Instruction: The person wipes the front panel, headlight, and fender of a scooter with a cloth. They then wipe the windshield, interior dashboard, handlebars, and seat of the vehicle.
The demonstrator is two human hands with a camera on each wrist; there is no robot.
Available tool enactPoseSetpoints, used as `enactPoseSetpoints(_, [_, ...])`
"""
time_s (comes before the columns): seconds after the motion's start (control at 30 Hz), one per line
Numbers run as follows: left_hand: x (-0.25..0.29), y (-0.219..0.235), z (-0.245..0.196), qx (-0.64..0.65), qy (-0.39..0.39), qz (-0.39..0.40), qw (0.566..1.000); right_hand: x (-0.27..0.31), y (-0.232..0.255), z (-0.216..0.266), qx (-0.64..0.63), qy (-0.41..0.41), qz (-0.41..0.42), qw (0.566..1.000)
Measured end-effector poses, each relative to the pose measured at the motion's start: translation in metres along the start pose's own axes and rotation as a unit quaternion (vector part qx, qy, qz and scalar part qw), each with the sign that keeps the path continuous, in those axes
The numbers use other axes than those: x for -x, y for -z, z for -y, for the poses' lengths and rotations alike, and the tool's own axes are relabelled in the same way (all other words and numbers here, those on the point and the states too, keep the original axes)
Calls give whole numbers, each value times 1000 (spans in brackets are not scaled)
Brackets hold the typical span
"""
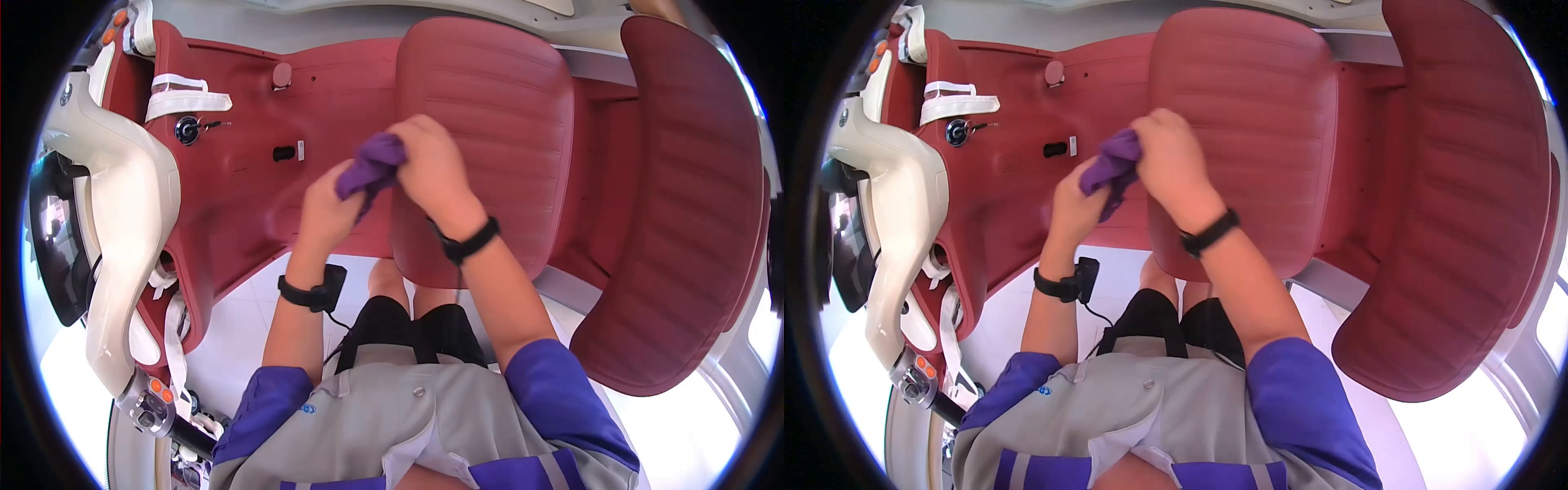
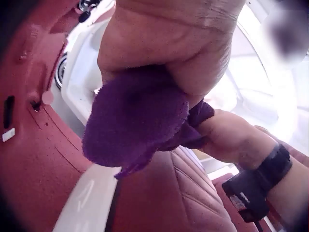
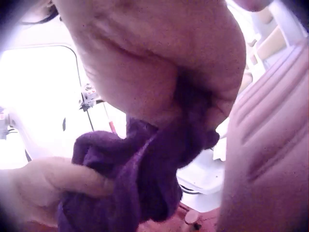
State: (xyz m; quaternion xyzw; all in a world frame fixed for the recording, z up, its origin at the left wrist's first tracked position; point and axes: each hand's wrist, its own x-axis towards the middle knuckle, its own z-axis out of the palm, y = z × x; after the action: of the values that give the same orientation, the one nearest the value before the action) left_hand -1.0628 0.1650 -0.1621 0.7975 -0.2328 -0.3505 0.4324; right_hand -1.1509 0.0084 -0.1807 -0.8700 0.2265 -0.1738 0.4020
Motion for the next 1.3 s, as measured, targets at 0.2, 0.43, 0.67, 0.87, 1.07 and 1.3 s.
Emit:
enactPoseSetpoints(0.2, [-33, -54, -36, -108, -195, 23, 975, -6, 44, -33, 67, -58, -115, 989])
enactPoseSetpoints(0.43, [-64, -38, -17, -132, -94, 2, 987, -56, 2, -36, 282, -42, -20, 958])
enactPoseSetpoints(0.67, [-15, 6, 14, -87, 64, 3, 994, -22, -48, 13, 89, -33, 62, 994])
enactPoseSetpoints(0.87, [-32, -28, -20, -83, -150, 13, 985, -18, 36, -17, 90, -57, -73, 992])
enactPoseSetpoints(1.07, [-70, -62, -11, -171, -165, -40, 971, -40, 14, -31, 187, 19, 24, 982])
enactPoseSetpoints(1.3, [-7, -10, 25, -130, 33, 103, 986, 14, -13, 3, 135, -55, 198, 969])
